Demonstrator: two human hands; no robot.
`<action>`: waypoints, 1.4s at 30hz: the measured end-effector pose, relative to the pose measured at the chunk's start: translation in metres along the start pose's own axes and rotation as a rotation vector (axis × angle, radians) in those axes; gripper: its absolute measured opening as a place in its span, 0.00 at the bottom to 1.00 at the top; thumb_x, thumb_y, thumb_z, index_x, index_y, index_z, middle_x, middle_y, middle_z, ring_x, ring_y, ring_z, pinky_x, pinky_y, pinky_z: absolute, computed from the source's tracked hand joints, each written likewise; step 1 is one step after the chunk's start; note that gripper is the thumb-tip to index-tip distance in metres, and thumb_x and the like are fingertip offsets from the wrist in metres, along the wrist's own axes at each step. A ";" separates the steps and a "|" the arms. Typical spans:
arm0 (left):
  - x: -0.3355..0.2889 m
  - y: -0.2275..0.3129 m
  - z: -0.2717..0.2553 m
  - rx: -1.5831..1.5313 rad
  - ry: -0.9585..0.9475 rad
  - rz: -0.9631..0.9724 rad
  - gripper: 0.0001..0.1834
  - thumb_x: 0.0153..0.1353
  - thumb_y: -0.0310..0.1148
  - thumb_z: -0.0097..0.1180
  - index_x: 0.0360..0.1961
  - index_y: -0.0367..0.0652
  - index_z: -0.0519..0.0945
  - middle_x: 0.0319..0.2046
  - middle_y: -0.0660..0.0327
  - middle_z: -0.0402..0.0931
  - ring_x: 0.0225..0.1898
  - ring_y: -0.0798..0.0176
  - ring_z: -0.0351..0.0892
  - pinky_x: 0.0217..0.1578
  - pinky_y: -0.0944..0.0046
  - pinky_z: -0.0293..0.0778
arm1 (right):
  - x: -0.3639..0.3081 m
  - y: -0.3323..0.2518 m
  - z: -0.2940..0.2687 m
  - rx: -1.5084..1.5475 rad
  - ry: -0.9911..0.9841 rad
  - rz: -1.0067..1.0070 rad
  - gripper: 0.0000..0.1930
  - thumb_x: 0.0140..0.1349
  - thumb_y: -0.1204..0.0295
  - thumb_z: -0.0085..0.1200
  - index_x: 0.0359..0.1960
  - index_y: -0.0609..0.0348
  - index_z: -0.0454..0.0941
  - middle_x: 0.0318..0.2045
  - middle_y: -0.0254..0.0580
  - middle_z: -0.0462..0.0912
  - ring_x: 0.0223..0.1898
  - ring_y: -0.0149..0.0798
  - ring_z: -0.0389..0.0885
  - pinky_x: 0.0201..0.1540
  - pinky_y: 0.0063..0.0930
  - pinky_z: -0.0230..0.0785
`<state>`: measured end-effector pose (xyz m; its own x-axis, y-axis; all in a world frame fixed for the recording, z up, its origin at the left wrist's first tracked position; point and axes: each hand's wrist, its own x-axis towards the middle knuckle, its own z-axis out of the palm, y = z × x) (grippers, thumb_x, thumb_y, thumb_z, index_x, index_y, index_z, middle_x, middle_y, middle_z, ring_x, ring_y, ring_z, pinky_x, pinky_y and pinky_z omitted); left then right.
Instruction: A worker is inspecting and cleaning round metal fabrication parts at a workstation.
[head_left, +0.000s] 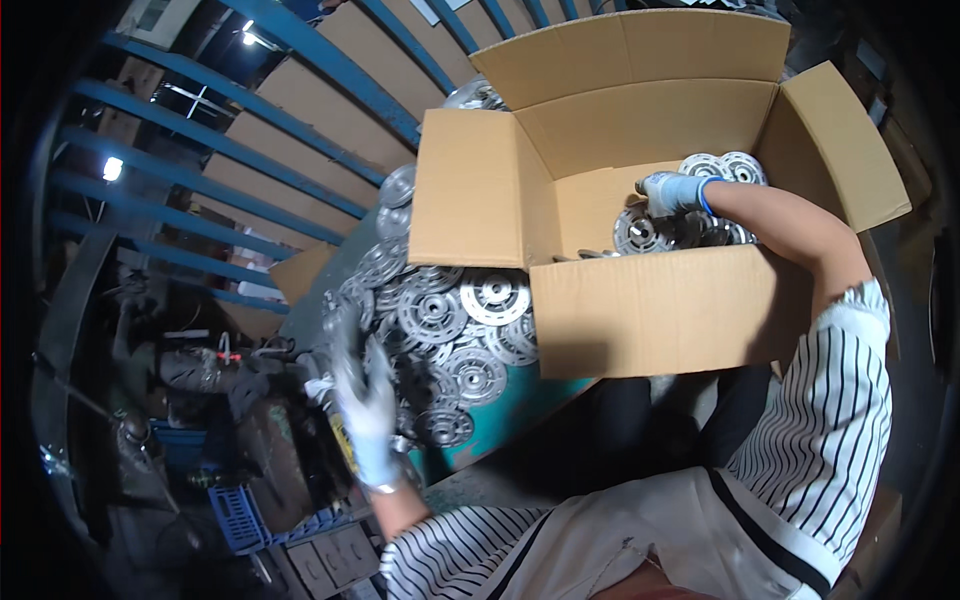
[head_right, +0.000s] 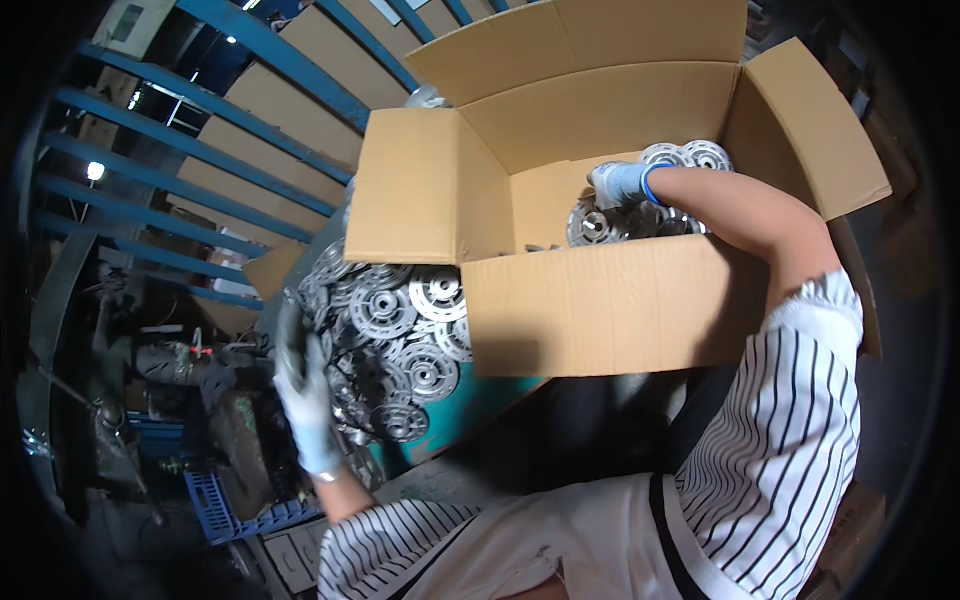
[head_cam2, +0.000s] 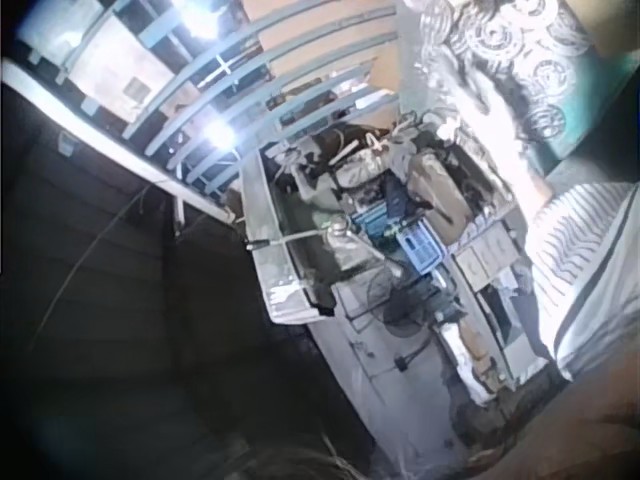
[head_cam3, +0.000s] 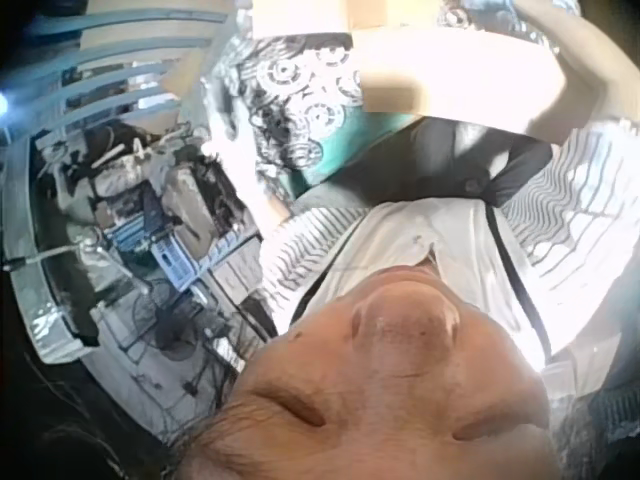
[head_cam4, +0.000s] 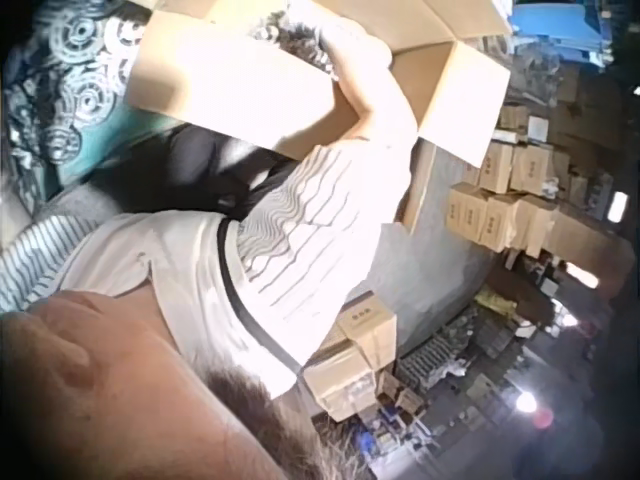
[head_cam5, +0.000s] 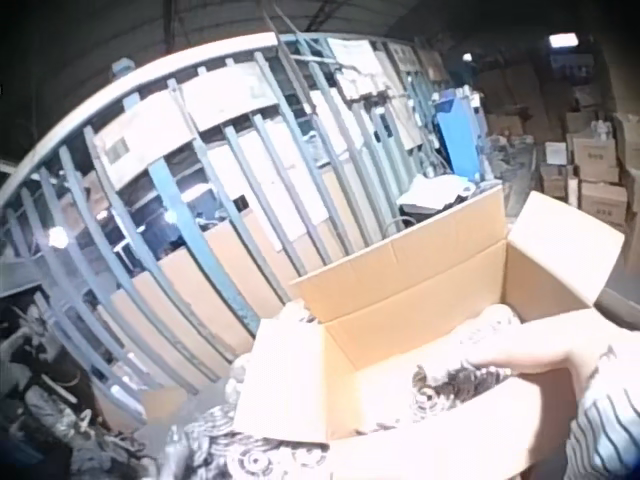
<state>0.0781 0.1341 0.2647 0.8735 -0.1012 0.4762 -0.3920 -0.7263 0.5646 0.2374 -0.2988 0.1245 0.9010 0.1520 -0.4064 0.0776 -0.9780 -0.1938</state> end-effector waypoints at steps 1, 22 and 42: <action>-0.029 0.007 -0.005 0.056 -0.005 -0.073 0.23 0.66 0.23 0.45 0.61 0.28 0.62 0.61 0.49 0.65 0.63 0.56 0.64 0.63 0.60 0.57 | 0.008 -0.010 0.004 -0.005 -0.038 0.006 0.26 0.43 0.68 0.60 0.50 0.56 0.78 0.43 0.54 0.81 0.46 0.51 0.80 0.47 0.38 0.72; -0.140 0.136 0.120 -2.332 -0.474 -0.545 0.45 0.60 0.69 0.37 0.68 0.46 0.53 0.66 0.53 0.55 0.64 0.44 0.59 0.62 0.33 0.53 | -0.314 -0.123 0.018 1.546 0.229 -0.216 0.09 0.57 0.73 0.58 0.36 0.65 0.78 0.19 0.29 0.74 0.12 0.18 0.62 0.14 0.13 0.49; -0.209 0.144 0.101 -2.097 -0.471 -0.876 0.44 0.60 0.70 0.32 0.68 0.49 0.56 0.66 0.51 0.54 0.65 0.40 0.57 0.58 0.24 0.51 | -0.369 -0.122 0.099 1.697 0.149 -0.171 0.19 0.67 0.59 0.48 0.45 0.65 0.77 0.27 0.31 0.79 0.11 0.17 0.56 0.13 0.14 0.44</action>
<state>-0.1316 -0.0179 0.1781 0.7994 -0.5844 -0.1390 0.5970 0.7473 0.2917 -0.1468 -0.2209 0.2092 0.9678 0.1211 -0.2209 -0.2477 0.2985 -0.9217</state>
